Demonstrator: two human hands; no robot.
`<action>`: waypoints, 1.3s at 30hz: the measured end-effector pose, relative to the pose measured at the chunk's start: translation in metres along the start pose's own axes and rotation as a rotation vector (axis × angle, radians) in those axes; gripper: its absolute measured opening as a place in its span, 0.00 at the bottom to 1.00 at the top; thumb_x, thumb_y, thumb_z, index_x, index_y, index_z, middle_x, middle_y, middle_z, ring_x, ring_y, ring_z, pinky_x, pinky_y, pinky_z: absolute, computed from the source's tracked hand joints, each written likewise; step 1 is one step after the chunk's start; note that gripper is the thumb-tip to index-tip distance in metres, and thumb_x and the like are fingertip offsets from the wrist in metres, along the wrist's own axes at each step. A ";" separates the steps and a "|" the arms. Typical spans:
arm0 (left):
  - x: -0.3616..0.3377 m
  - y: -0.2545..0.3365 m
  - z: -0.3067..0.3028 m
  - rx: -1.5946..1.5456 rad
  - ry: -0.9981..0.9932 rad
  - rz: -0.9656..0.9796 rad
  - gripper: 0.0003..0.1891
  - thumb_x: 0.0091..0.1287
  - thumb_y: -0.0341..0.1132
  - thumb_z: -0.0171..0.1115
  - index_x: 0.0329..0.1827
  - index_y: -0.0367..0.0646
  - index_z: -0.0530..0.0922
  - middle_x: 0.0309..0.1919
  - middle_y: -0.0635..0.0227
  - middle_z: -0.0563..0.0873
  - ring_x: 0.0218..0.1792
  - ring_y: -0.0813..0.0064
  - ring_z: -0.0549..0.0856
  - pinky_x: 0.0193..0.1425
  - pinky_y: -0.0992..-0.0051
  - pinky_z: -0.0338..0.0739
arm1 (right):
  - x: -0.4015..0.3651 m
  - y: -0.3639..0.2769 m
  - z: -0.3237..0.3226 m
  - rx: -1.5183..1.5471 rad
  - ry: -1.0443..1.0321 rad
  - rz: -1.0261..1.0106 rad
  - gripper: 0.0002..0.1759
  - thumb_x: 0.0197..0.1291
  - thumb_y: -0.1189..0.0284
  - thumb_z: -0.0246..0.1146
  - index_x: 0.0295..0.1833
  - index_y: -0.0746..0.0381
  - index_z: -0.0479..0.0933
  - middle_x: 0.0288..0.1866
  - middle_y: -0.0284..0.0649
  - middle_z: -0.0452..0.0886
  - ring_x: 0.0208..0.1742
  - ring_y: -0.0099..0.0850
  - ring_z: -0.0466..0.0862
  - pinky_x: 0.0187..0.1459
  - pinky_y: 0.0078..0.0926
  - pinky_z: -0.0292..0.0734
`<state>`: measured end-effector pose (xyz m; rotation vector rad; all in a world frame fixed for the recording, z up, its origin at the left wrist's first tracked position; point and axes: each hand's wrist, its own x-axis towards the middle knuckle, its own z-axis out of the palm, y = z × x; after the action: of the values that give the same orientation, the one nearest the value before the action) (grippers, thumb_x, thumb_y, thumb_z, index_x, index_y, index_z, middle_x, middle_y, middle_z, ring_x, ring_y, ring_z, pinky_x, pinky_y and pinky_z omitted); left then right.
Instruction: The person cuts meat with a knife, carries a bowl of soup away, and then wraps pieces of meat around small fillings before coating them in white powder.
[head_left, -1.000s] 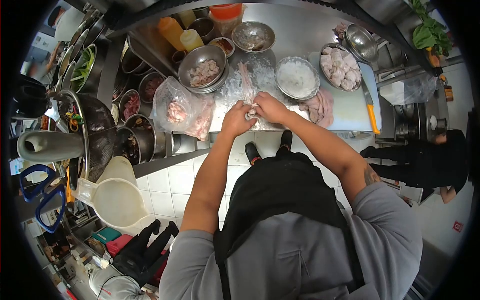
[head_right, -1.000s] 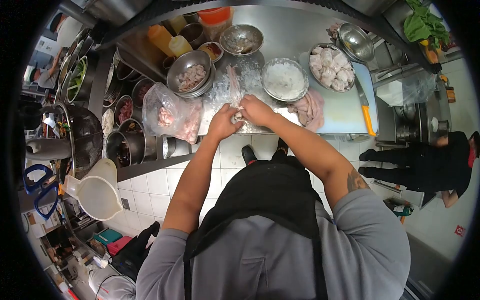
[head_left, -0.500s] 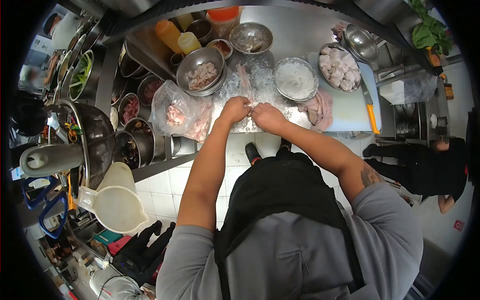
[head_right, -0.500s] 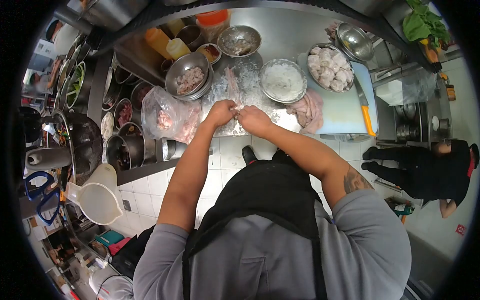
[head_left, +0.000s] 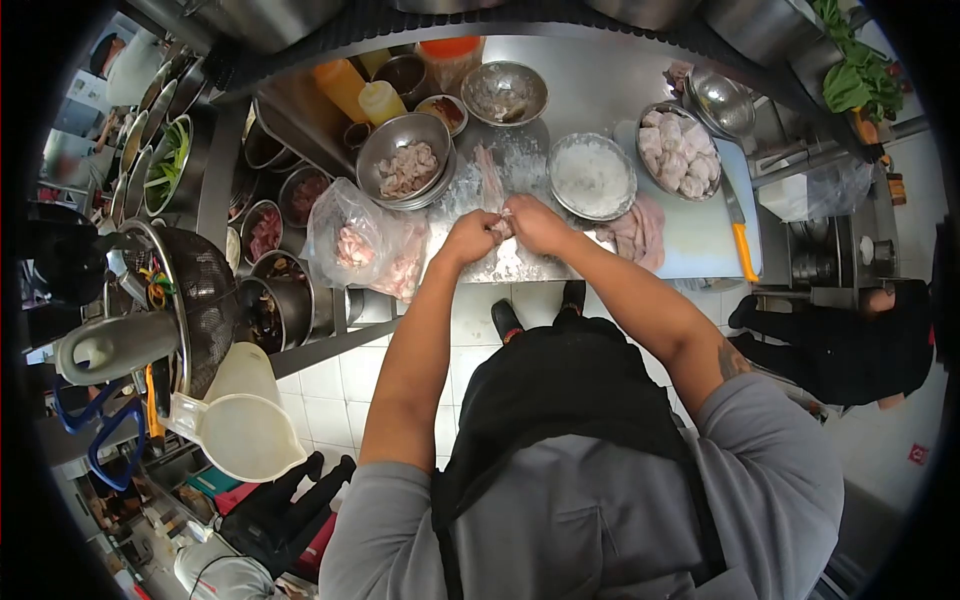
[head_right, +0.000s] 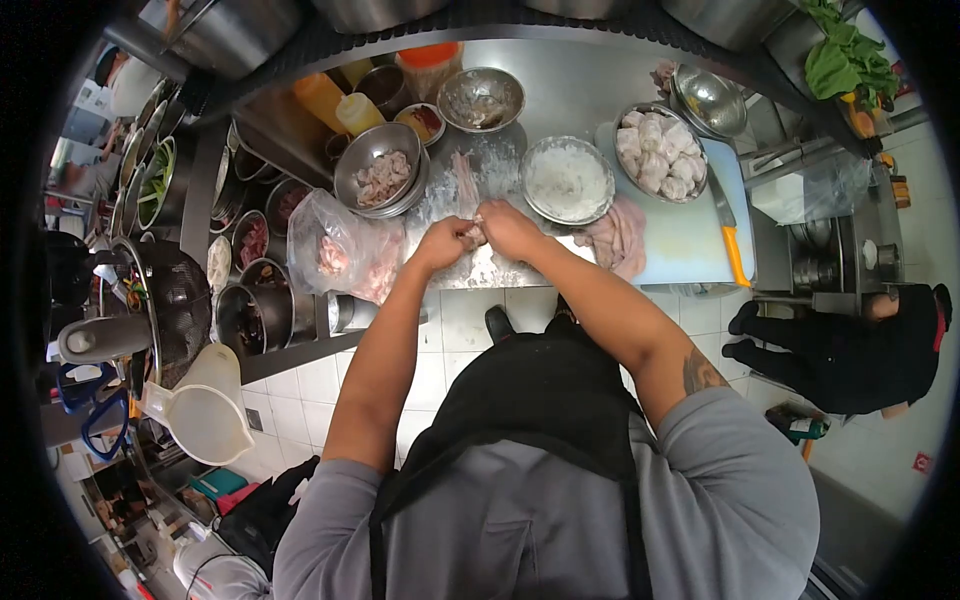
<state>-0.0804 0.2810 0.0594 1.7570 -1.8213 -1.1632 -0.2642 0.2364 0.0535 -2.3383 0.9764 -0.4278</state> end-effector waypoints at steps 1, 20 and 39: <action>-0.006 0.006 -0.001 0.031 0.010 0.037 0.19 0.59 0.42 0.69 0.49 0.40 0.86 0.41 0.46 0.87 0.45 0.51 0.86 0.53 0.62 0.79 | 0.002 0.002 0.001 0.015 -0.003 0.023 0.09 0.63 0.74 0.55 0.45 0.68 0.74 0.47 0.55 0.78 0.53 0.54 0.77 0.57 0.47 0.71; -0.021 -0.007 0.030 0.136 0.520 0.240 0.22 0.59 0.30 0.66 0.57 0.35 0.78 0.50 0.50 0.83 0.53 0.48 0.81 0.60 0.61 0.76 | -0.002 0.010 -0.003 -0.071 0.013 -0.096 0.19 0.54 0.73 0.63 0.53 0.63 0.76 0.50 0.47 0.78 0.56 0.48 0.76 0.59 0.42 0.72; -0.016 0.014 0.008 0.154 0.058 -0.057 0.20 0.58 0.41 0.71 0.51 0.38 0.85 0.44 0.51 0.83 0.47 0.53 0.84 0.55 0.61 0.77 | -0.041 -0.015 -0.003 0.092 0.026 -0.133 0.24 0.51 0.74 0.65 0.57 0.61 0.74 0.48 0.48 0.76 0.55 0.49 0.75 0.57 0.43 0.72</action>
<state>-0.0925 0.2972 0.0697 1.9186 -1.8824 -1.0051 -0.2860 0.2737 0.0617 -2.3275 0.7978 -0.5449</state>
